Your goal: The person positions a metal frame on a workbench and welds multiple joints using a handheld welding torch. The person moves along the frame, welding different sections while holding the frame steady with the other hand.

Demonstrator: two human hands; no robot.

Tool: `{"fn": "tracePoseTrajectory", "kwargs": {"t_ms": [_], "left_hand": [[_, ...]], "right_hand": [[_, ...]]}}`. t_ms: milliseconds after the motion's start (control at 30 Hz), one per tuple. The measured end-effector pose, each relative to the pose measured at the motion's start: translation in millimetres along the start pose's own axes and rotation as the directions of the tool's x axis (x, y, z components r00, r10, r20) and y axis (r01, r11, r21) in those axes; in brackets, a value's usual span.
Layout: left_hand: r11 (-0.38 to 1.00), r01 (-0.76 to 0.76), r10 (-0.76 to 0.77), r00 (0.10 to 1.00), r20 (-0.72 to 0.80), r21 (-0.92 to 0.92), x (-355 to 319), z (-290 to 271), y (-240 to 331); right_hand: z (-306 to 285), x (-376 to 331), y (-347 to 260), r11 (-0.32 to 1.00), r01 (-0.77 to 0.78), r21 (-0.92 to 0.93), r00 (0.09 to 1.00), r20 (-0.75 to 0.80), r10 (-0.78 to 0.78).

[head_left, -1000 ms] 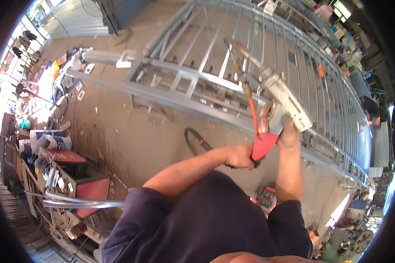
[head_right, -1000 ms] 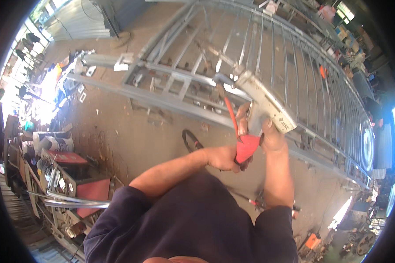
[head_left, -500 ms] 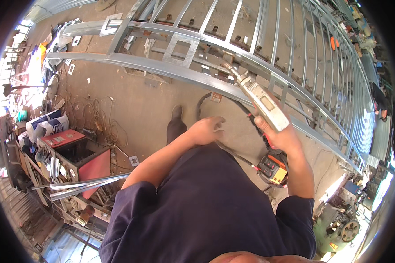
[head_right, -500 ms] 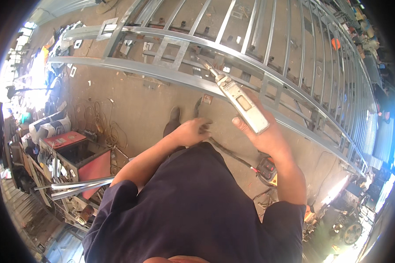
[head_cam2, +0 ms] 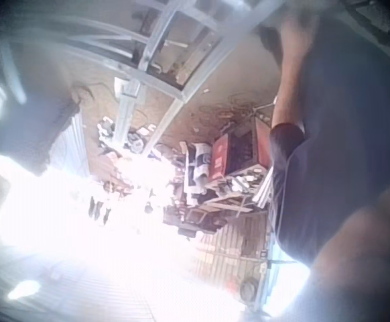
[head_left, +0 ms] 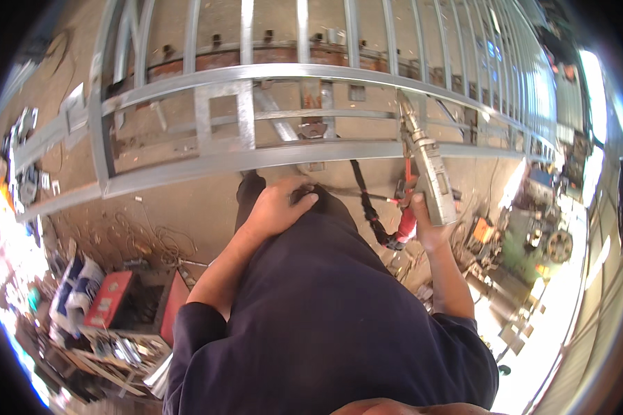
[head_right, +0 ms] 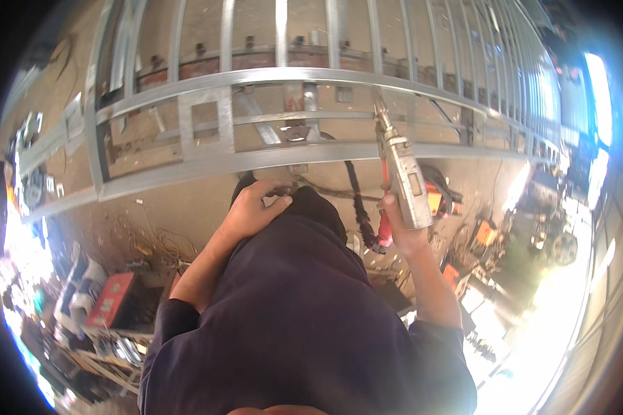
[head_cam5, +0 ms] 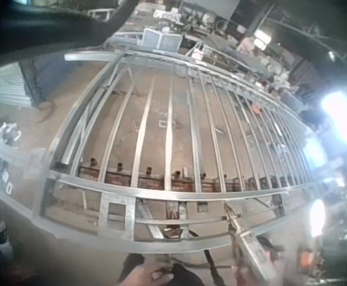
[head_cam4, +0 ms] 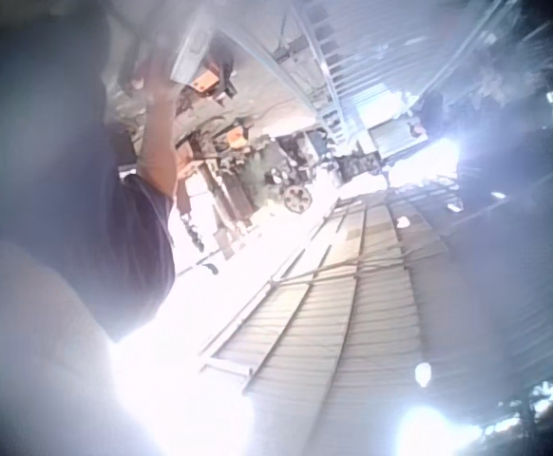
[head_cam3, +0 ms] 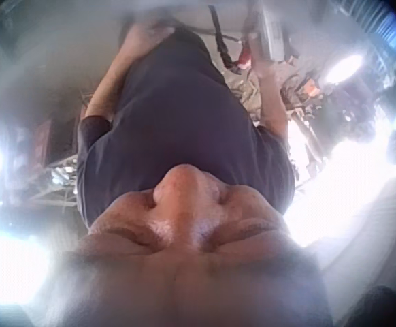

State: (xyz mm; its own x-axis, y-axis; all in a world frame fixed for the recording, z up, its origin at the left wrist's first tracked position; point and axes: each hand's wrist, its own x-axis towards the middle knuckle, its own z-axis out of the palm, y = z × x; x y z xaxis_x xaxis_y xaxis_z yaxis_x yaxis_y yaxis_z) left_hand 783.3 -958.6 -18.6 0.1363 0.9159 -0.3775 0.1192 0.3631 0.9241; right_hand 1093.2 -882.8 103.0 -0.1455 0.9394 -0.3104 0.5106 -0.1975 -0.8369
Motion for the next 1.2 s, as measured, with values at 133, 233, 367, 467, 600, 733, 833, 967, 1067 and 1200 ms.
{"fn": "tracePoseTrajectory", "kwargs": {"t_ms": [133,233,367,467,600,733,833,967,1067,1200], "left_hand": [[0.992,-0.123,0.102,0.916,0.389,0.030,37,5,50],[0.978,-0.194,0.201,0.805,0.559,-0.072,49,31,91],[0.978,-0.209,0.079,0.467,0.881,0.023,50,68,73],[0.972,-0.228,0.098,0.618,0.780,0.058,33,77,68],[0.941,-0.333,0.286,0.877,0.386,0.059,-11,72,68],[0.831,-0.555,0.556,0.828,-0.066,0.046,-61,53,78],[0.778,-0.625,0.609,0.722,-0.328,0.071,-99,50,151],[0.623,-0.781,0.683,0.515,-0.517,0.045,-154,40,233],[0.522,-0.823,0.758,0.326,-0.565,0.226,-190,29,286],[0.491,-0.714,0.808,0.160,-0.566,0.499,-219,19,336]], "right_hand": [[-29,-8,-35,0.981,0.049,0.187,0.998,-0.055,-0.040],[-27,-3,-47,0.980,0.170,0.105,0.970,0.155,-0.185],[13,-5,-62,0.822,0.556,0.123,0.746,0.362,-0.559],[37,-11,-64,0.775,0.588,0.234,0.647,0.439,-0.624],[55,-24,-51,0.629,0.714,0.307,0.601,0.190,-0.776],[32,-50,-11,0.563,0.744,0.359,0.630,-0.096,-0.771],[46,-61,12,0.520,0.787,0.332,0.588,-0.149,-0.795],[95,-57,-10,0.574,0.793,0.202,0.599,-0.426,-0.678],[81,-73,-51,0.636,0.687,0.352,0.715,-0.168,-0.679],[91,-98,-88,0.634,0.339,0.695,0.490,0.445,-0.750]]}}
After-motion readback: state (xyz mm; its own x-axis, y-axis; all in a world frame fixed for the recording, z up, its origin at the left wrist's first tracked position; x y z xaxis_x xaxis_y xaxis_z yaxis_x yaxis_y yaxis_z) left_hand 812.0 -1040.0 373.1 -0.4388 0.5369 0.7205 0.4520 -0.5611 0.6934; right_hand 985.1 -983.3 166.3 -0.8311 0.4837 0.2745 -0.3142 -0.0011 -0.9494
